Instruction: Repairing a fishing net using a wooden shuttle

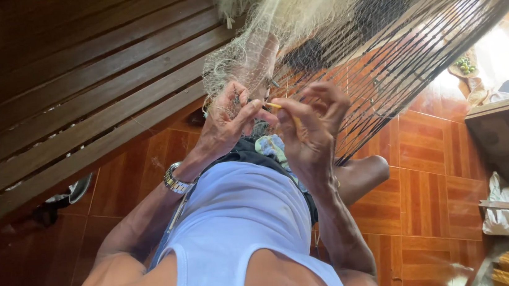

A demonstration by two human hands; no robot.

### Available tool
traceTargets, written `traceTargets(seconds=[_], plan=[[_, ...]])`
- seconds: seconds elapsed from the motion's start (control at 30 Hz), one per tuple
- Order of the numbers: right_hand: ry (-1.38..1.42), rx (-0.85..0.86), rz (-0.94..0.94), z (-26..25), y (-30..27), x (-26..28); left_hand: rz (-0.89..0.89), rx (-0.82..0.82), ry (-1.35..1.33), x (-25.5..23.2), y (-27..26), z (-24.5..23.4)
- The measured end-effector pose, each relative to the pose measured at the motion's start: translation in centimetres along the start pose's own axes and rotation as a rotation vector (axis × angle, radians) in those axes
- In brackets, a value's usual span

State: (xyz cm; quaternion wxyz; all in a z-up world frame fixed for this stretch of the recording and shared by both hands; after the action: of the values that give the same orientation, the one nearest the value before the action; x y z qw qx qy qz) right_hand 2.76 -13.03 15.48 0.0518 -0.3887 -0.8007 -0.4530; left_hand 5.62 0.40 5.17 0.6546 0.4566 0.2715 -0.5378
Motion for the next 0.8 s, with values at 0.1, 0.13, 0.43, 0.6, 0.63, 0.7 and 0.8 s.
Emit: traceTargets(seconds=[0.1,0.13,0.43,0.6,0.63,0.7,0.8], plan=[[0.016,-0.135,0.014,-1.7,0.1,0.8,-0.011,0.012,-0.049,0.7,0.0,0.1],[0.016,-0.137,0.015,-1.9,-0.1,0.5,-0.012,0.013,-0.048,0.7,0.1,0.1],[0.381,-0.247,-0.03,-3.1,-0.8,1.4,-0.008,0.041,-0.053,1.2,0.1,-0.1],[0.883,-0.243,0.138,-2.3,-4.3,-1.8,0.007,0.03,-0.079,0.9,0.0,-0.7],[0.884,-0.242,0.138,-2.7,-4.8,-1.8,0.008,0.029,-0.079,1.0,0.0,-0.8],[0.931,-0.135,0.181,-2.7,-5.6,-1.8,0.022,0.021,-0.1,1.2,0.0,-1.0],[0.995,-0.088,0.191,-2.8,-5.5,-0.1,0.064,0.034,-0.014,0.7,0.0,-0.9]])
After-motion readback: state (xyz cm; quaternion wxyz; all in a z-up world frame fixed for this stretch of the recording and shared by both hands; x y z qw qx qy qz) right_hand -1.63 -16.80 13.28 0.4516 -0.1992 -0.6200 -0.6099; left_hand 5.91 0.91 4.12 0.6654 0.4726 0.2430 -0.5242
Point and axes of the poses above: each hand's wrist, its own y-axis towards the middle knuckle, its own z-axis out of the palm, x = y × z, the point moved 7 cm from there along y, towards the middle knuckle, and after that the axes turned 1 degree about -y, right-handed, at the moved point
